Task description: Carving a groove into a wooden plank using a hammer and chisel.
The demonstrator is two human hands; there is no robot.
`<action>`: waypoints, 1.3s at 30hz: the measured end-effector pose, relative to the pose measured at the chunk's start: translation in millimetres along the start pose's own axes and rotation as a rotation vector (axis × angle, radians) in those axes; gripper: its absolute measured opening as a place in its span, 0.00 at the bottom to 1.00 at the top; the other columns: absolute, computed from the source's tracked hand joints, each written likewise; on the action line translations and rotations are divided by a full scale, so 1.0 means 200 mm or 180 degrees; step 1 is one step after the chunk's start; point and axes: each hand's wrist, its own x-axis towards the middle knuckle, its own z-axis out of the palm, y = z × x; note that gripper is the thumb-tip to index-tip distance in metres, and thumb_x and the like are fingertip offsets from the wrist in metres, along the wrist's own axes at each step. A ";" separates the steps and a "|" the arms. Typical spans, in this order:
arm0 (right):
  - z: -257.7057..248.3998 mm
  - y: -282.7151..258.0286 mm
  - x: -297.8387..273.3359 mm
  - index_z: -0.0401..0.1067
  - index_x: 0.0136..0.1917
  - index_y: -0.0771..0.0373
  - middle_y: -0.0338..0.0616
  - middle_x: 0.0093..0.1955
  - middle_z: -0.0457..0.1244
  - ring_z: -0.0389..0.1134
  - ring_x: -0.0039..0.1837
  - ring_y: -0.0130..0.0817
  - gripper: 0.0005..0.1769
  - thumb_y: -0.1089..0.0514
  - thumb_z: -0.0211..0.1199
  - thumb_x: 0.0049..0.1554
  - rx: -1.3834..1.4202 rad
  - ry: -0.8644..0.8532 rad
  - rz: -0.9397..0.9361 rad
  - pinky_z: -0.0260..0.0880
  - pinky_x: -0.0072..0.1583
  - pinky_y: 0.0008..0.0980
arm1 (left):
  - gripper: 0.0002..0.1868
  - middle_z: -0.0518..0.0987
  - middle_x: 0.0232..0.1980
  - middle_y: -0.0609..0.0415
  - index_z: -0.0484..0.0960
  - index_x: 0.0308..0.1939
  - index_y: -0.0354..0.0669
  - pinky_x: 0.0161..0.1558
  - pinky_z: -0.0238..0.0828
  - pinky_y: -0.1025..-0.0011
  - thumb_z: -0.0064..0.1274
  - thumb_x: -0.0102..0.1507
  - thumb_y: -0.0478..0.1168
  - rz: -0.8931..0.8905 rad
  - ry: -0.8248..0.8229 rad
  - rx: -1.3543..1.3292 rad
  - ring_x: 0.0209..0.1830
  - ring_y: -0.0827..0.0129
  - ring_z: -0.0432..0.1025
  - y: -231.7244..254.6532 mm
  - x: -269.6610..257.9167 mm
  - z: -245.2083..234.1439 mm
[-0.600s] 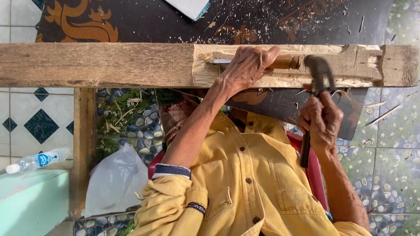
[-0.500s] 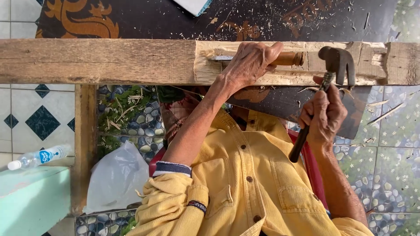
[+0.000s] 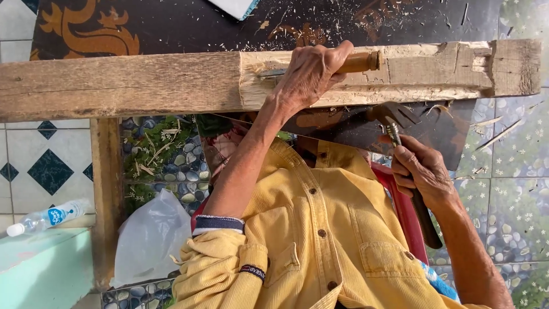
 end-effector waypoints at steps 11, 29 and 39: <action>0.04 -0.05 0.17 0.64 0.68 0.62 0.31 0.32 0.39 0.39 0.28 0.19 0.21 0.48 0.47 0.70 0.0209 0.0330 -0.0184 0.41 0.28 0.20 | 0.32 0.60 0.31 0.59 0.57 0.64 0.55 0.37 0.55 0.55 0.70 0.73 0.43 0.0122 0.0238 0.0175 0.29 0.65 0.52 -0.05 -0.04 0.01; 0.17 -0.16 0.40 0.61 0.77 0.69 0.35 0.33 0.53 0.52 0.27 0.21 0.24 0.51 0.46 0.75 -0.0662 0.0696 -0.2094 0.60 0.26 0.20 | 0.13 0.55 0.23 0.67 0.61 0.51 0.53 0.26 0.63 0.73 0.53 0.76 0.40 0.0074 0.0439 0.0268 0.18 0.73 0.56 -0.17 0.08 0.08; 0.24 -0.18 0.37 0.64 0.72 0.60 0.28 0.30 0.46 0.49 0.28 0.17 0.23 0.44 0.49 0.73 -0.0361 0.0774 -0.1722 0.55 0.28 0.18 | 0.21 0.48 0.28 0.63 0.57 0.56 0.55 0.28 0.56 0.69 0.46 0.70 0.26 0.0056 0.0382 0.0501 0.22 0.72 0.51 -0.21 0.05 0.16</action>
